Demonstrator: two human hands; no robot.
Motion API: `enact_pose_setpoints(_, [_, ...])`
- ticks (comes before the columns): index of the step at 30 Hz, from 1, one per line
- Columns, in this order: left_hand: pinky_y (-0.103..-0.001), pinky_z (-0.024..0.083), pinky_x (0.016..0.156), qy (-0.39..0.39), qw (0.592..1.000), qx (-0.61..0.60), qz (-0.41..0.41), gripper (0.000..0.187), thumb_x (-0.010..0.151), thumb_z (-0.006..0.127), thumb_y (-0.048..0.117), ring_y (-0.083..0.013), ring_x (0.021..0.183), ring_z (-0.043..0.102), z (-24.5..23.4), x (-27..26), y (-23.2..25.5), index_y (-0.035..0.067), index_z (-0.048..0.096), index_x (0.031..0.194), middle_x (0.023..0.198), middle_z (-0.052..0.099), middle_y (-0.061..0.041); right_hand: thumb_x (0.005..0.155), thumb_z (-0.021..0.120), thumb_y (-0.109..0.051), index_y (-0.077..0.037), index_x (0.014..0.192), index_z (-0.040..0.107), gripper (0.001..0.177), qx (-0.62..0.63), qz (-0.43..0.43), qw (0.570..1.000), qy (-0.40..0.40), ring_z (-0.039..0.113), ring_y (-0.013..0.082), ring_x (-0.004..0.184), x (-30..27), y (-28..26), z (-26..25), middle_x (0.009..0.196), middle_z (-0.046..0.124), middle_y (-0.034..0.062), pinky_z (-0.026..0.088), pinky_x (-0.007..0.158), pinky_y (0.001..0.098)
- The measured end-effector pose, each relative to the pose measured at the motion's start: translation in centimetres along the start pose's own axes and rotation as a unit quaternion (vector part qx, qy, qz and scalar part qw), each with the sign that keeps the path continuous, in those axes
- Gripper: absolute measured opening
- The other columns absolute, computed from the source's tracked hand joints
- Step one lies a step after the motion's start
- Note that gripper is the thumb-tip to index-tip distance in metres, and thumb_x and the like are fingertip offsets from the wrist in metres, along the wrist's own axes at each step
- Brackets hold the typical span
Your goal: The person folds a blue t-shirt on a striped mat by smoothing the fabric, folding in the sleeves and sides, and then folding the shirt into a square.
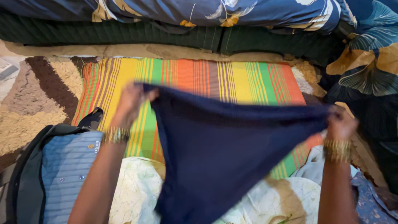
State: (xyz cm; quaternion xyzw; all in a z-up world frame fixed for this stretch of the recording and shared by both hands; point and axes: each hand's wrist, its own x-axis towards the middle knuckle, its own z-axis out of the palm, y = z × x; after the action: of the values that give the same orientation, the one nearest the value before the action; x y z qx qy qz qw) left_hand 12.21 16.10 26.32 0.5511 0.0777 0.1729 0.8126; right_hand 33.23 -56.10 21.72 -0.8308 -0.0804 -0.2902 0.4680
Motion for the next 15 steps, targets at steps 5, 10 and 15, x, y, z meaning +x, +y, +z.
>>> enact_pose_setpoints(5, [-0.036,0.063,0.088,-0.035,0.962,-0.079,0.258,0.049,0.099,0.04,-0.01,-0.02,0.108,0.07,7.2,4.7,13.8,0.011,0.045,0.143,0.129,0.065,-0.01,0.073,0.053,0.019,-0.001,0.105,0.073,0.043,-0.114,-0.124,0.979,0.111,0.07,0.0162,0.1,15.1,-4.7,-0.1,0.107,0.074,0.0094,0.058,0.086,0.0304])
enact_pose_setpoints(10, [-0.032,0.063,0.09,-0.046,0.947,0.021,0.317,0.029,0.11,0.041,-0.005,-0.0175,0.1,0.067,6.6,0.6,18.7,0.008,0.052,0.133,0.115,0.066,-0.008,0.074,0.055,0.02,-0.001,0.099,0.071,0.036,-0.044,-0.111,0.984,0.134,0.066,0.0155,0.097,17.2,-3.9,-1.5,0.103,0.071,0.0085,0.056,0.088,0.0298])
enact_pose_setpoints(15, [-0.029,0.056,0.098,-0.038,0.954,0.131,0.265,0.035,0.093,0.048,-0.02,-0.0137,0.108,0.061,-2.8,-1.2,9.5,0.006,0.058,0.114,0.113,0.061,-0.003,0.075,0.058,0.02,0.0,0.092,0.07,0.029,0.057,-0.129,0.987,0.078,0.062,0.0148,0.095,6.8,0.8,-3.4,0.1,0.068,0.0076,0.054,0.089,0.0291])
